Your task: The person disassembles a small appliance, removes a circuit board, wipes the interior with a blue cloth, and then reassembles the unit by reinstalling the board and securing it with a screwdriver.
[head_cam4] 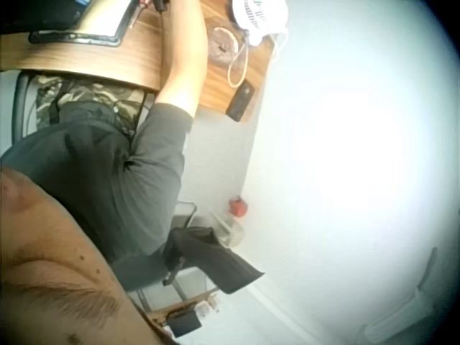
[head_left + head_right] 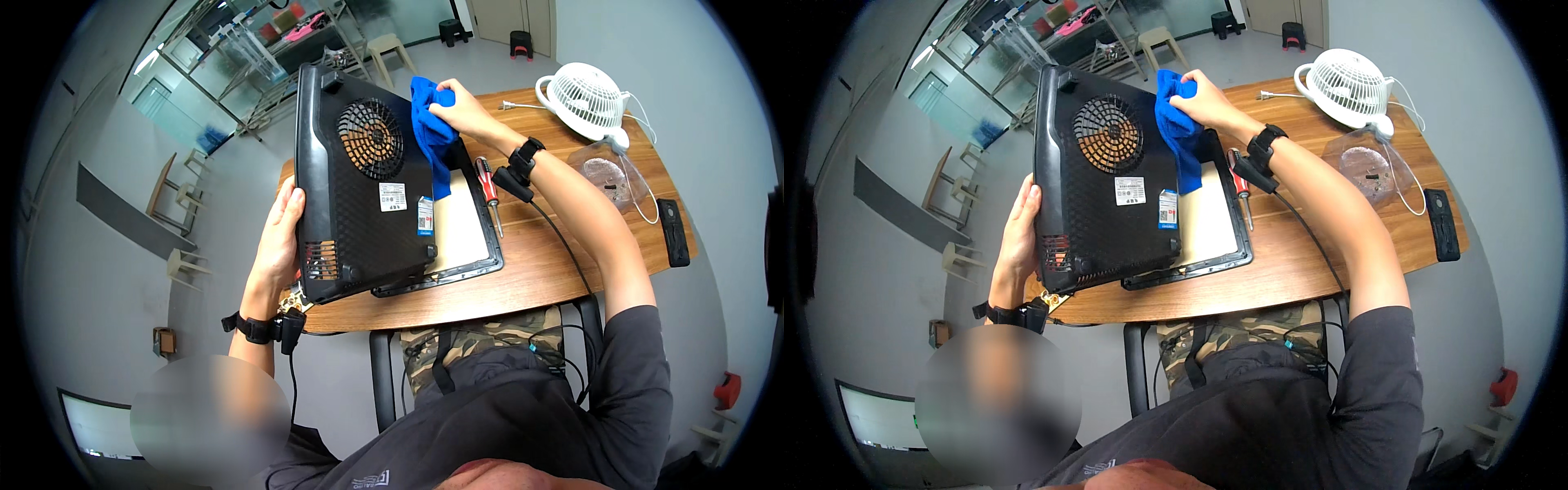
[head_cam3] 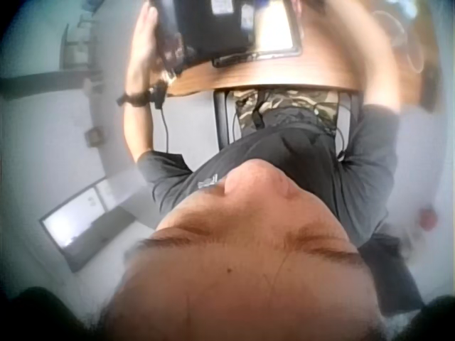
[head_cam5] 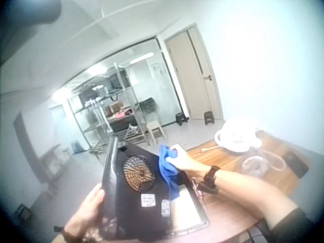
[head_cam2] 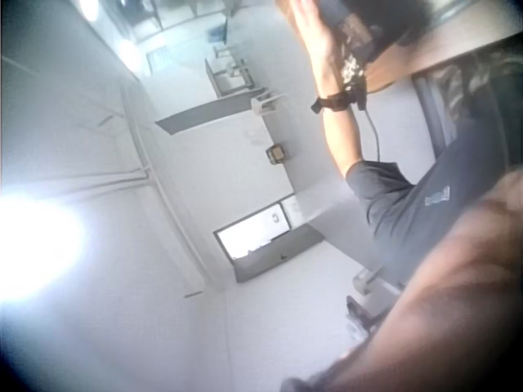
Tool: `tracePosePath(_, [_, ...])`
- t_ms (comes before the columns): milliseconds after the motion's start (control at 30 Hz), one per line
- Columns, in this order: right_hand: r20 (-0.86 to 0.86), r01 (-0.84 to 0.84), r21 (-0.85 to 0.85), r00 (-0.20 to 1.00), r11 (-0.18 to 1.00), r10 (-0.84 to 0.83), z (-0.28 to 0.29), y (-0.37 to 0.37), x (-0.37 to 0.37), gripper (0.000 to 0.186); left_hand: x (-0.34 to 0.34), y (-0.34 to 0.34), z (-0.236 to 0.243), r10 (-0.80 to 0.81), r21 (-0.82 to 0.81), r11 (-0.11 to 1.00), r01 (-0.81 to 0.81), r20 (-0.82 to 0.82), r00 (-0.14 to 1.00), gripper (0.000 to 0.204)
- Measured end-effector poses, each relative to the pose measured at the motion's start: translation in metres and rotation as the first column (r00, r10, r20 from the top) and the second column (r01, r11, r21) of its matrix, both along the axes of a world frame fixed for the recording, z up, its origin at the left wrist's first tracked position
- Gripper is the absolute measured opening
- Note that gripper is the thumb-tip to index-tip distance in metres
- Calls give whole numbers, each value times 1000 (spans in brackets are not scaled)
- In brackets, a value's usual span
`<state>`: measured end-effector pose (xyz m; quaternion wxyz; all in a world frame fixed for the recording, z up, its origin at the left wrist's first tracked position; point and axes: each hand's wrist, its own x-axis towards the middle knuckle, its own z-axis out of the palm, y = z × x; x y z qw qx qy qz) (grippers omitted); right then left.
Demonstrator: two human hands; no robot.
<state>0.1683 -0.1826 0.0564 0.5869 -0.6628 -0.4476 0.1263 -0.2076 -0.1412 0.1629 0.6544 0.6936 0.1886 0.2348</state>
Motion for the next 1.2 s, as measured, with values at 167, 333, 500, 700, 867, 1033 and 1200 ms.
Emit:
tracePosePath(167, [-214, -165, -21, 964, 986, 157, -24, -3, -22, 51, -4, 4, -3, 47, -15, 999, -48, -11, 999, 43])
tracePosePath(333, [-305, -340, -75, 903, 938, 303, -22, -21, -47, 46, -5, 10, -6, 64, 11, 998, -64, -16, 998, 43])
tracePosePath(500, [-103, -378, -119, 924, 918, 368, -16, -50, -86, 46, -13, 16, -10, 68, -14, 998, -68, -13, 998, 42])
tracePosePath(700, [243, -330, -122, 904, 936, 350, -25, -75, -109, 45, -9, 35, -15, 133, -26, 991, -135, -50, 990, 44])
tracePosePath(867, [269, -329, -238, 881, 914, 388, -51, -69, -118, 46, -8, 77, -30, 104, -126, 985, -118, -113, 988, 42])
tracePosePath(1033, [278, -341, -242, 873, 908, 401, -62, -63, -128, 50, -17, 108, -52, 133, -196, 966, -170, -188, 973, 39])
tracePosePath(1200, [231, -354, -278, 878, 893, 420, -64, -59, -130, 49, -26, 121, -68, 223, -82, 964, -253, -272, 936, 37])
